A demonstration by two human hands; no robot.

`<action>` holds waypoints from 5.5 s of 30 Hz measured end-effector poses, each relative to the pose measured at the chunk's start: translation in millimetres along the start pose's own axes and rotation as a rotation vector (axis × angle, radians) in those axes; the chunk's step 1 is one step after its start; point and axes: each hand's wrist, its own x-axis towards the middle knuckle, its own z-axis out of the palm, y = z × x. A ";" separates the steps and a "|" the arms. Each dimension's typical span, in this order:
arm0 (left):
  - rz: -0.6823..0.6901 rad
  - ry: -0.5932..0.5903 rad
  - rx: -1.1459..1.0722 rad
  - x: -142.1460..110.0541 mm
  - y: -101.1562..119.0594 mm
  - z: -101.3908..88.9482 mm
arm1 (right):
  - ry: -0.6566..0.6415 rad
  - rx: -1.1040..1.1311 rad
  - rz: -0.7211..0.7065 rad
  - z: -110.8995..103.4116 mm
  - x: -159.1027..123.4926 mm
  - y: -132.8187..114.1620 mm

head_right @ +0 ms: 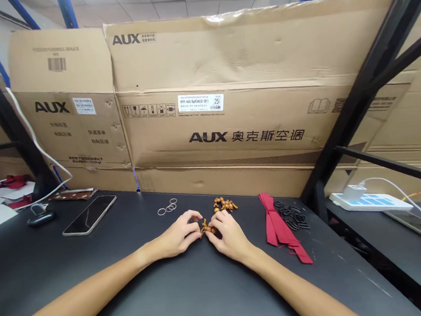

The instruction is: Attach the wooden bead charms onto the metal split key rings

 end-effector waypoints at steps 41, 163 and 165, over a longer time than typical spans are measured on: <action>-0.051 -0.094 0.399 -1.9 1.4 5.6 | -0.130 -0.021 -0.020 -0.7 -1.9 -3.9; -0.066 -0.089 0.356 0.9 -7.0 7.8 | -0.099 -0.372 0.231 3.8 13.2 76.0; -0.064 -0.086 0.352 1.4 -7.3 8.4 | -0.147 -0.383 0.188 5.2 14.4 75.5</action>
